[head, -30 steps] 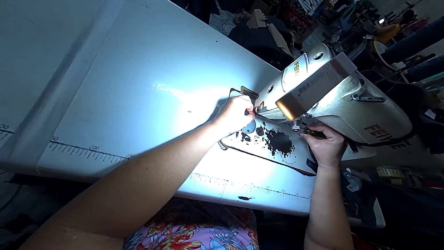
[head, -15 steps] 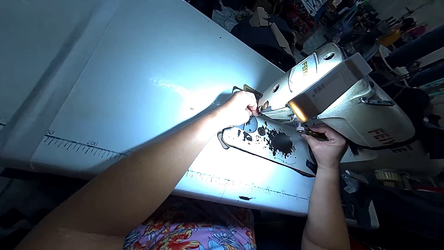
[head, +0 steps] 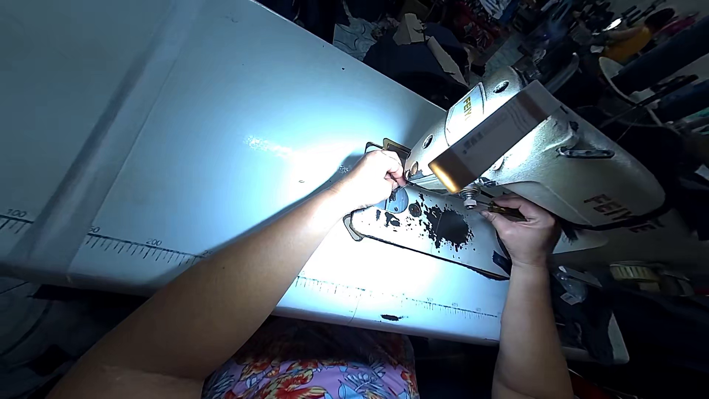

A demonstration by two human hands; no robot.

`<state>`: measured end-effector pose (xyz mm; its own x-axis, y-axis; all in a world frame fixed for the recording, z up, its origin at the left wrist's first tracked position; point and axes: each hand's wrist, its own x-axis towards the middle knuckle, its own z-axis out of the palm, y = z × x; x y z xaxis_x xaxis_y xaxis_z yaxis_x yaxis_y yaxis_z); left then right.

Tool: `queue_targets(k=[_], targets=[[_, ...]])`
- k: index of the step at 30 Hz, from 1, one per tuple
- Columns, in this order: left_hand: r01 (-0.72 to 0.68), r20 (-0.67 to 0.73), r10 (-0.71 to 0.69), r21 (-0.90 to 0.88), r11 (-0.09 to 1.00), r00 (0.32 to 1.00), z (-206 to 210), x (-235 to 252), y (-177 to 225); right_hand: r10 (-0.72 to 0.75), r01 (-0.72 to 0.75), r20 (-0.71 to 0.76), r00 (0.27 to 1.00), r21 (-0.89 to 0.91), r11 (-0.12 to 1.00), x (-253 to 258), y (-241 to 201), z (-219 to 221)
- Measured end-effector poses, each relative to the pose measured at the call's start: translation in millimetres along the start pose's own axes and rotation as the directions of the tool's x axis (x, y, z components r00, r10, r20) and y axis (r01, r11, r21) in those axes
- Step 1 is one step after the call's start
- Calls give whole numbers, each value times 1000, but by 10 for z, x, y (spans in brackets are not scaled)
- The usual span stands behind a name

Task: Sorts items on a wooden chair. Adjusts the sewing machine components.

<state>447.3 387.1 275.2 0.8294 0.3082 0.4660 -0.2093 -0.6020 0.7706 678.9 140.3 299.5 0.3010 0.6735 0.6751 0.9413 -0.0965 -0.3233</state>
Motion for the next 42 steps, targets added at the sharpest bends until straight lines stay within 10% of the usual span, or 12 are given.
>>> queue_targets(k=[42], targets=[[71,-200,-66,19,997,978,200,-59,-121,-132,125,87,987,83,989,-7,80,-57]])
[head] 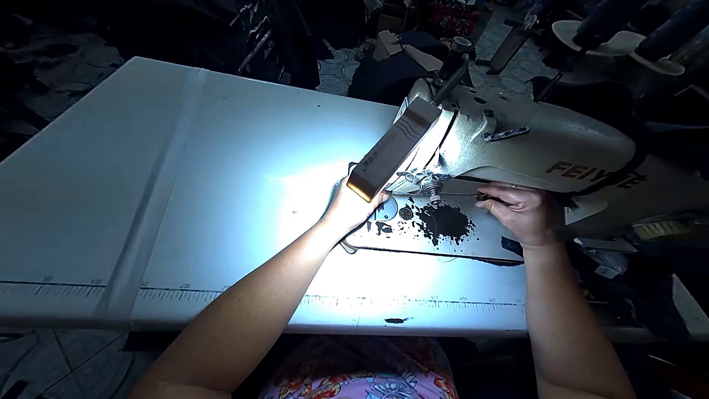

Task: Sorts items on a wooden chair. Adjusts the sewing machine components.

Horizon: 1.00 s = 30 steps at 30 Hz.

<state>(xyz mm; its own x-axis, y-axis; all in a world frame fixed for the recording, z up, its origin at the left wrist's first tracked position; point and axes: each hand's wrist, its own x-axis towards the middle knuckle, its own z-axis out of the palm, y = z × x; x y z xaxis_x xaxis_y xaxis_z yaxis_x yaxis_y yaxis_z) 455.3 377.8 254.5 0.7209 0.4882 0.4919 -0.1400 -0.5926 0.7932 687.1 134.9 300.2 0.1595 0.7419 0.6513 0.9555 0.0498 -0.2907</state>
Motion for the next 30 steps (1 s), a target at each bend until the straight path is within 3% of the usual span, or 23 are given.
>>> queue_targets(k=[10,17,30], targets=[[70,13,-69,-36,997,998,-20,18,111,10,-10,27,1000,10,1000,7,-6,-1],[85,238,-84,3,996,968,-205,140,176,35,-34,20,999,-42,999,24,-74,-27],[13,240,-21,34,999,971,-174,133,129,40,-40,14,999,-32,999,19,-60,-7]])
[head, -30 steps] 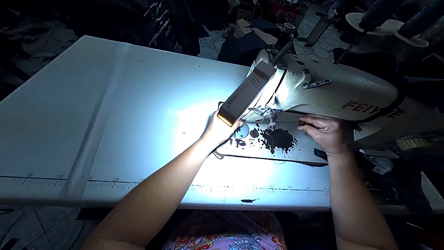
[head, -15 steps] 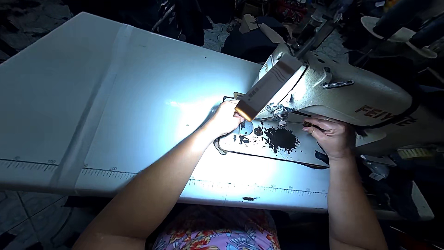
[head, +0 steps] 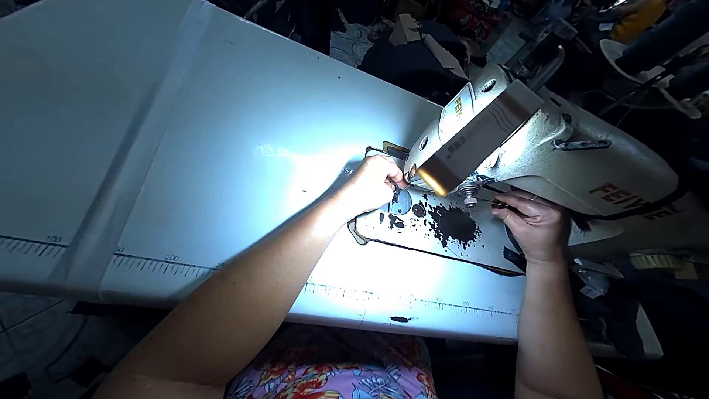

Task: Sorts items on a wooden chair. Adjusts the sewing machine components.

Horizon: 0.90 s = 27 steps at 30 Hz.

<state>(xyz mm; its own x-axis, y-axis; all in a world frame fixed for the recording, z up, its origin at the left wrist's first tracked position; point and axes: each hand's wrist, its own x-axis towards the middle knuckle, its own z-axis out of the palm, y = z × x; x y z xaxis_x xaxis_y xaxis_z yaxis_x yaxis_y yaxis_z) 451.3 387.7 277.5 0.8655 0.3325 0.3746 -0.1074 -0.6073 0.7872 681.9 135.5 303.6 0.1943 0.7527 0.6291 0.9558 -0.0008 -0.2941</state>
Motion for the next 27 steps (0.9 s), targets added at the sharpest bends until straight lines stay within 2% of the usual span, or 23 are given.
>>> queue_targets(k=[8,12,14,15,18,20,23,27], targets=[[52,2,-52,-30,998,999,4,3,36,-6,6,-9,1000,-13,1000,-14,-15,6],[48,1,-48,12,999,999,-32,4,46,6,-6,-8,1000,3,1000,-15,-54,5],[72,-65,-70,21,997,995,-68,-11,71,7,-7,-4,1000,-1,1000,-6,-77,-5],[72,-140,-70,7,997,988,-74,-26,74,9,-9,1,1000,-12,1000,-2,-98,-14],[5,-394,-59,-136,991,917,-66,-46,21,12,-12,0,1000,-2,1000,-16,-97,-15],[-52,-462,-83,-271,961,883,-108,-4,125,16,-16,-4,1000,10,1000,-24,-48,8],[-93,-434,-103,-409,908,895,-194,107,341,-1,1,7,1000,41,999,-51,76,61],[-105,-374,-123,-533,839,919,-235,375,514,-100,101,16,995,-48,994,-60,180,101]])
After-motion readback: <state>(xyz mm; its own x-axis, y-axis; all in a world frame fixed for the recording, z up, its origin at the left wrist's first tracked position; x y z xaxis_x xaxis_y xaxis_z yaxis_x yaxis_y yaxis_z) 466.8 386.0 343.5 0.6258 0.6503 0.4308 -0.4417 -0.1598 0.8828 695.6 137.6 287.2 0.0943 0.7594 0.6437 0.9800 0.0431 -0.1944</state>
